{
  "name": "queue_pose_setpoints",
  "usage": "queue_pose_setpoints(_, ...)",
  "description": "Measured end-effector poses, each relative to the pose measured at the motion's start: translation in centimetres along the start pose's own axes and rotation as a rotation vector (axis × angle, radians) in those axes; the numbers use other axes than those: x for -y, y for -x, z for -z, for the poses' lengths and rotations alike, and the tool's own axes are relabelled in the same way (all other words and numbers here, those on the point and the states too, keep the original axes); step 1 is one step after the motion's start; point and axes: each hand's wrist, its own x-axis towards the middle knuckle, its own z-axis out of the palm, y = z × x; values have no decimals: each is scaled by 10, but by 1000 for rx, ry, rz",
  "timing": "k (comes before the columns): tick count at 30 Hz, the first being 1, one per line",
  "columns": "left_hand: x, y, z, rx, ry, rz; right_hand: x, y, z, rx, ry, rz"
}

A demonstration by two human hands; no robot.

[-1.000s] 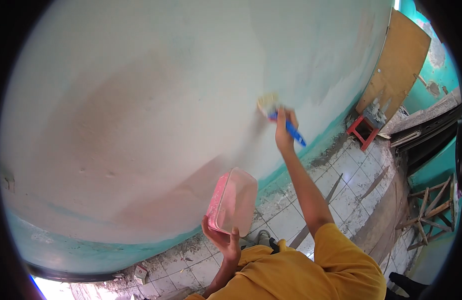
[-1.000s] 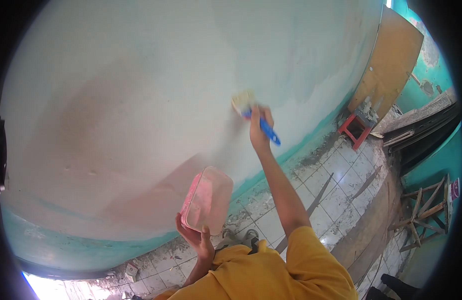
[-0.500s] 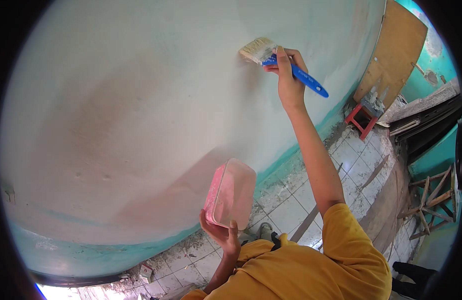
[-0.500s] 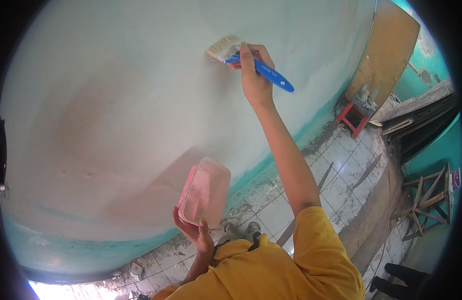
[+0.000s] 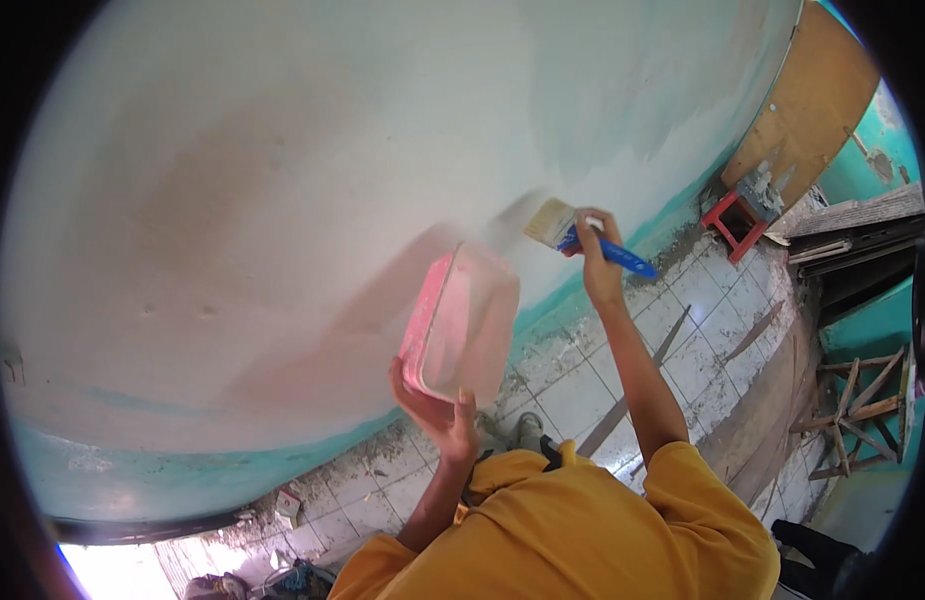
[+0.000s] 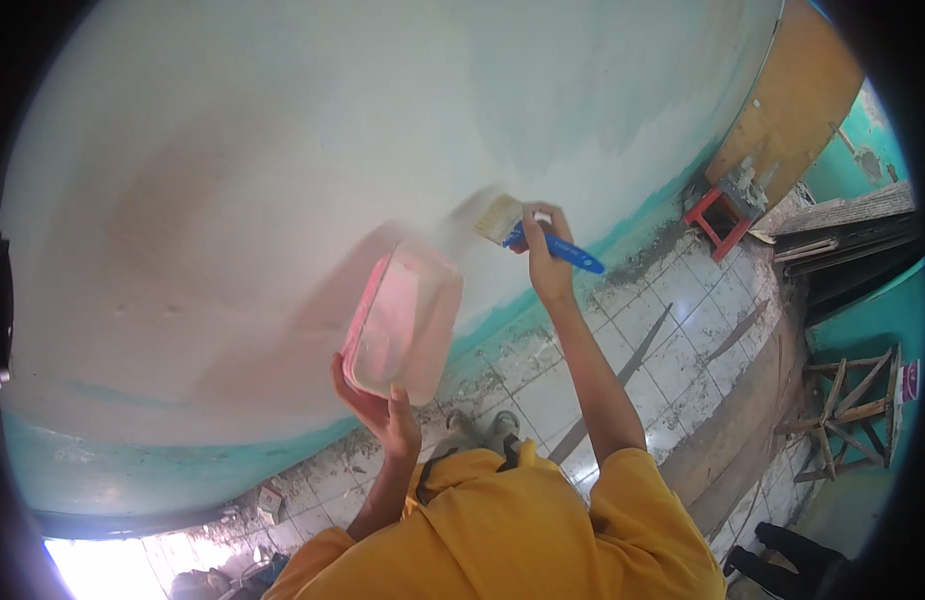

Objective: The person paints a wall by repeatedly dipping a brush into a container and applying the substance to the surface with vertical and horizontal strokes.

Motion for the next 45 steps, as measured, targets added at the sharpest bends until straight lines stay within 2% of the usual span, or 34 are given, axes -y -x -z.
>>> queue_pose_setpoints(4, 4, -10, -8, 27, 24, -26, 83, 33, -12, 47, -68, 1)
queue_pose_setpoints(6, 2, -11, -12, 36, 40, -36, 100, 53, -12, 164, -31, -119)
queue_pose_setpoints(10, 1, -6, -16, 80, 0, -94, 90, 69, -23, 250, 5, -214)
queue_pose_setpoints(12, 2, -2, -19, 103, 4, -111, 80, 70, -28, 246, 141, -172)
queue_pose_setpoints(16, 2, 3, -19, 138, -19, -173, 71, 74, -27, 226, 224, -136)
queue_pose_setpoints(23, -2, 2, -19, 98, 40, -91, 85, 82, -10, 139, 80, -240)
queue_pose_setpoints(27, -3, 4, -19, 69, 47, -72, 82, 73, 1, 80, 141, -212)
queue_pose_setpoints(29, -9, 3, -20, 28, 79, 7, 80, 58, 4, 39, 115, -176)
queue_pose_setpoints(31, -7, 1, -17, 22, 72, -3, 90, 35, 1, 11, 72, -134)
queue_pose_setpoints(35, -10, 2, -15, -7, 78, 34, 125, -37, -33, -96, -34, 129)
queue_pose_setpoints(37, -13, 2, -15, -5, 92, 45, 137, -73, -61, -118, -240, 227)
queue_pose_setpoints(38, -14, 2, -15, -11, 99, 72, 138, -86, -75, -120, -247, 237)
queue_pose_setpoints(41, -5, 6, -8, -14, 76, 58, 117, -105, -97, -171, -324, 220)
queue_pose_setpoints(45, -4, 9, -1, -36, 72, 41, 19, -67, -91, -271, -258, 39)
